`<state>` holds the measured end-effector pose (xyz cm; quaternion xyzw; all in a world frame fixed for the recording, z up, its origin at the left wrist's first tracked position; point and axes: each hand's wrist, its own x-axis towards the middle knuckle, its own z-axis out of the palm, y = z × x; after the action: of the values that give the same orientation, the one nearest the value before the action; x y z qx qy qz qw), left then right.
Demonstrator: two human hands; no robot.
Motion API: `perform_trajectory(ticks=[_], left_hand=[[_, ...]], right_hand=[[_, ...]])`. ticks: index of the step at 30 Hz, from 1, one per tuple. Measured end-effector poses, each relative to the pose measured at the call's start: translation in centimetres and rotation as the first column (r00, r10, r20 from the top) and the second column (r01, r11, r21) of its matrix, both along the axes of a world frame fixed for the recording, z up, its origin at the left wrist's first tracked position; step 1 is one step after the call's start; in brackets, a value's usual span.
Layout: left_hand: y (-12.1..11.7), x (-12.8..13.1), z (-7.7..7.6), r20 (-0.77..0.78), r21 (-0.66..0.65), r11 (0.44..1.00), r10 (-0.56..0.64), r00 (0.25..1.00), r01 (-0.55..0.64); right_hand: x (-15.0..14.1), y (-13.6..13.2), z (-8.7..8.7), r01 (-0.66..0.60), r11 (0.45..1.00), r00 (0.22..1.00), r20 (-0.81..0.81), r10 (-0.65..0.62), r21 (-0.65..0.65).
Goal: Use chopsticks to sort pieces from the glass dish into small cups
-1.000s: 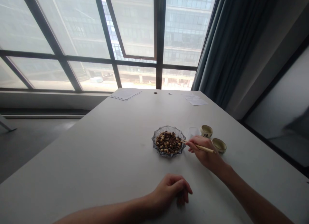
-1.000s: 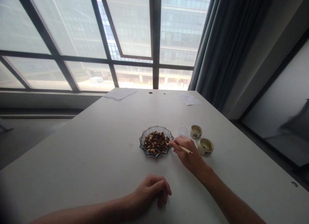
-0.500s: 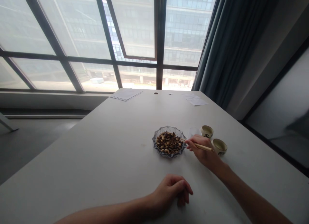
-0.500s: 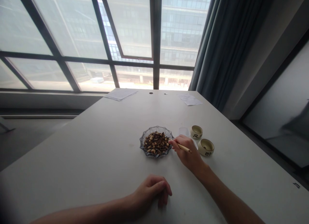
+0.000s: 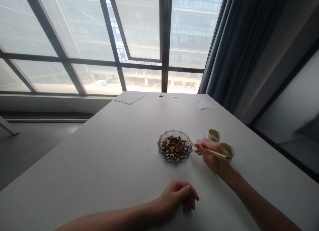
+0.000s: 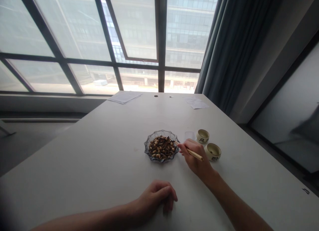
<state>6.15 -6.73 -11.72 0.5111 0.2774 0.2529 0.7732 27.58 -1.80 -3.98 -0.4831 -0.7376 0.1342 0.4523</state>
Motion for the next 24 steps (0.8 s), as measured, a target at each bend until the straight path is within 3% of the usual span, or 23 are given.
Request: perform_trajectory(ticks=[7, 12, 17, 24], left_hand=[[0.0, -0.1, -0.3, 0.017, 0.001, 1.000, 0.001, 1.000, -0.001], [0.1, -0.1, -0.5, 0.018, -0.008, 1.000, 0.005, 1.000, -0.005], [0.1, -0.1, -0.6, 0.020, -0.016, 1.000, 0.010, 1.000, -0.009], [0.1, -0.1, -0.4, 0.021, -0.026, 0.999, 0.025, 0.999, -0.025]], right_hand=[[2.0, -3.8, 3.7, 0.084, 0.988, 0.996, -0.040, -0.079, 0.133], [6.3, -6.8, 5.5, 0.281, 0.941, 0.959, -0.021, -0.282, 0.190], [10.6, -8.4, 4.2, 0.444, 0.888, 0.896, -0.070, -0.439, 0.119], [13.0, -8.4, 0.8, 0.484, 0.875, 0.870, -0.095, -0.483, -0.013]])
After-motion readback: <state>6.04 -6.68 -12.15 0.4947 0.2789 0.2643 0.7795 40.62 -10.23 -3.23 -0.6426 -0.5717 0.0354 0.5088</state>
